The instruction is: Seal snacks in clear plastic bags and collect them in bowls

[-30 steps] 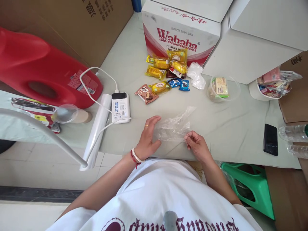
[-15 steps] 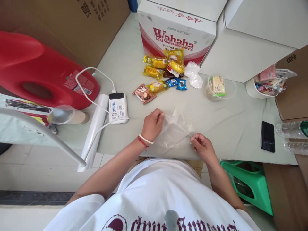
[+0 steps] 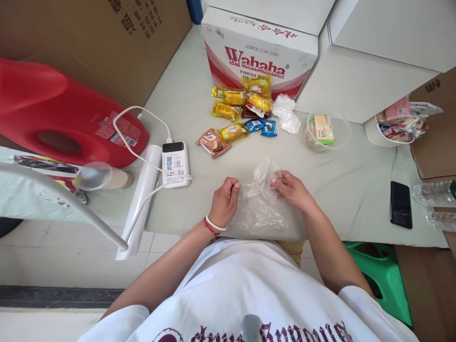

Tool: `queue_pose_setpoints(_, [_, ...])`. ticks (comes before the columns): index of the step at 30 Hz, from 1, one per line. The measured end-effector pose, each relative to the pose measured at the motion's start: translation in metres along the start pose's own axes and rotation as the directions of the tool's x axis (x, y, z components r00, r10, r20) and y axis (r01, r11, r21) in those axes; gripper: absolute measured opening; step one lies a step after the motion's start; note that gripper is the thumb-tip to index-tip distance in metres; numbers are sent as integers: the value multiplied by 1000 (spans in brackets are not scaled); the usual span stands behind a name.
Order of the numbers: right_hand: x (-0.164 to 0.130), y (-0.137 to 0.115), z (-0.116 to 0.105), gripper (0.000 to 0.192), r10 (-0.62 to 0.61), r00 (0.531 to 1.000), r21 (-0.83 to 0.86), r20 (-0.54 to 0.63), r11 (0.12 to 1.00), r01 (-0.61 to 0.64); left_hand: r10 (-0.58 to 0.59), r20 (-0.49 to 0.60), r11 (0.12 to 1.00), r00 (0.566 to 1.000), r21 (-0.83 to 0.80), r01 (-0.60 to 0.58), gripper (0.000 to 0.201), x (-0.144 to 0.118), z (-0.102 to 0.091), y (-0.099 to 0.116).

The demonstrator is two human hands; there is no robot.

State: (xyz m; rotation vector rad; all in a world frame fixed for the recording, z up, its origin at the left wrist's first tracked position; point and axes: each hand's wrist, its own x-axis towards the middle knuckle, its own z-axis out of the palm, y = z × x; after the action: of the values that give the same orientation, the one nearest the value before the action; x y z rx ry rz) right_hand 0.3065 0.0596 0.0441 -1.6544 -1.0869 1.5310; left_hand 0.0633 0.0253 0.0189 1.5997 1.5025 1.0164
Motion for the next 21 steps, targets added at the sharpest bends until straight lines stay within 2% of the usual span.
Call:
queue_pose_setpoints(2, [10, 4, 14, 41, -49, 997, 46, -53, 998, 51, -30, -43, 999, 999, -33, 28, 26, -2, -3, -3])
queue_pose_setpoints(4, [14, 8, 15, 35, -117, 973, 86, -197, 987, 136, -95, -111, 992, 989, -96, 84, 28, -5, -7, -10])
queue_pose_setpoints(7, [15, 14, -1, 32, -147, 911, 104, -386, 974, 201, -212, -215, 966, 953, -193, 172, 30, -7, -12, -22])
queue_pose_setpoints(11, [15, 23, -28, 30, -131, 875, 43, -465, 984, 170, -312, -299, 946, 902, -184, 267, 27, -9, -15, -32])
queue_pose_setpoints(13, [14, 27, -38, 29, -123, 866, 5, -484, 990, 144, -215, -353, 976, 911, -40, 215, 20, -13, -16, -29])
queue_pose_setpoints(15, [14, 31, -45, 28, -129, 863, -36, -488, 991, 128, 16, -386, 979, 923, 192, 64, 21, -21, -18, -19])
queue_pose_setpoints(16, [14, 32, -47, 28, -139, 865, -61, -482, 990, 125, 159, -361, 950, 919, 308, -43, 22, -24, -20, -11])
queue_pose_setpoints(17, [14, 33, -49, 29, -154, 870, -90, -468, 988, 126, 296, -303, 902, 906, 401, -161, 20, -27, -22, -2])
queue_pose_setpoints(19, [15, 34, -50, 31, -190, 881, -151, -433, 979, 137, 498, -93, 779, 862, 483, -398, 19, -27, -23, 17])
queue_pose_setpoints(21, [17, 32, -50, 33, -223, 890, -204, -399, 967, 151, 538, 161, 704, 828, 455, -546, 20, -17, -19, 33])
